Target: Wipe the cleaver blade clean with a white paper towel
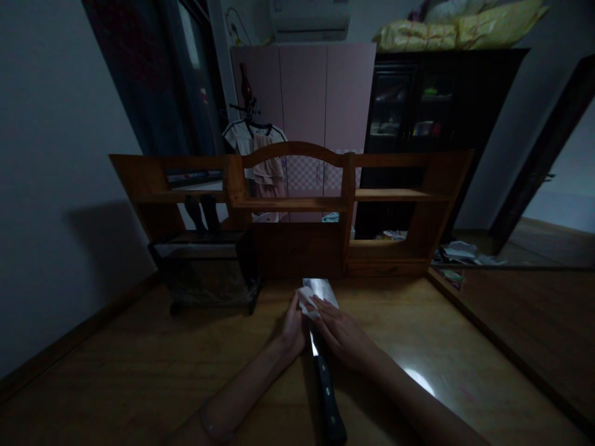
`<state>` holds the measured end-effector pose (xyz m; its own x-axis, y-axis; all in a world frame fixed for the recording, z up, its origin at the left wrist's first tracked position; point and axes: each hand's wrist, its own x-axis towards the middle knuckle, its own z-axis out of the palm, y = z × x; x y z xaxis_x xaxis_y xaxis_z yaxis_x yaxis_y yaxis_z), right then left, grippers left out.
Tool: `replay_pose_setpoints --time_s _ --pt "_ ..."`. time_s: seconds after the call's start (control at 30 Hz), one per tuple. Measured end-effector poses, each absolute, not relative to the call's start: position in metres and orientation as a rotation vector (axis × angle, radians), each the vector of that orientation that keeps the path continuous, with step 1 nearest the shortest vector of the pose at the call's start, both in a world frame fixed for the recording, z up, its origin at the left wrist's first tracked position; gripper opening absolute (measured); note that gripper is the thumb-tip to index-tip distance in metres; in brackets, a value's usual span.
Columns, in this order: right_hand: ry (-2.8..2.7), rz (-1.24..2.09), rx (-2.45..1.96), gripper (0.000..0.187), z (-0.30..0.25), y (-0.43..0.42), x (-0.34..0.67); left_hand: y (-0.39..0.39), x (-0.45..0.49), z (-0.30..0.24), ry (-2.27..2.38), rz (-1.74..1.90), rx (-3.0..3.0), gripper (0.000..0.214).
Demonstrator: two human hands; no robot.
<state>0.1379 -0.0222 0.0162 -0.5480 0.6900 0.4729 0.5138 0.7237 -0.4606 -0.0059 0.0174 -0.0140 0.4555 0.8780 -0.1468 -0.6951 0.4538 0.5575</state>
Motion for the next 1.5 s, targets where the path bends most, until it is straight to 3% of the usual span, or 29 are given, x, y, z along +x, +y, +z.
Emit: replay_pose_setpoints --time_s 0.43,0.77,1.0,1.37,1.5 --pt "-2.034 0.147 -1.267 0.044 -0.01 0.007 0.164 0.013 -0.008 -0.01 0.386 0.934 0.542 0.068" --pt "-2.292 0.238 -0.915 0.042 0.017 -0.022 0.14 0.019 -0.007 -0.016 0.455 0.992 0.441 0.057" --pt "-2.308 0.226 -0.99 0.042 0.012 -0.019 0.143 0.017 -0.008 -0.014 0.384 0.919 0.509 0.063" --pt "-2.113 -0.143 -1.534 0.039 -0.021 0.006 0.163 0.013 -0.008 -0.009 0.369 0.918 0.536 0.071" --pt "-2.099 -0.242 -1.399 0.043 -0.008 0.002 0.164 0.012 -0.008 -0.007 0.363 0.933 0.515 0.068"
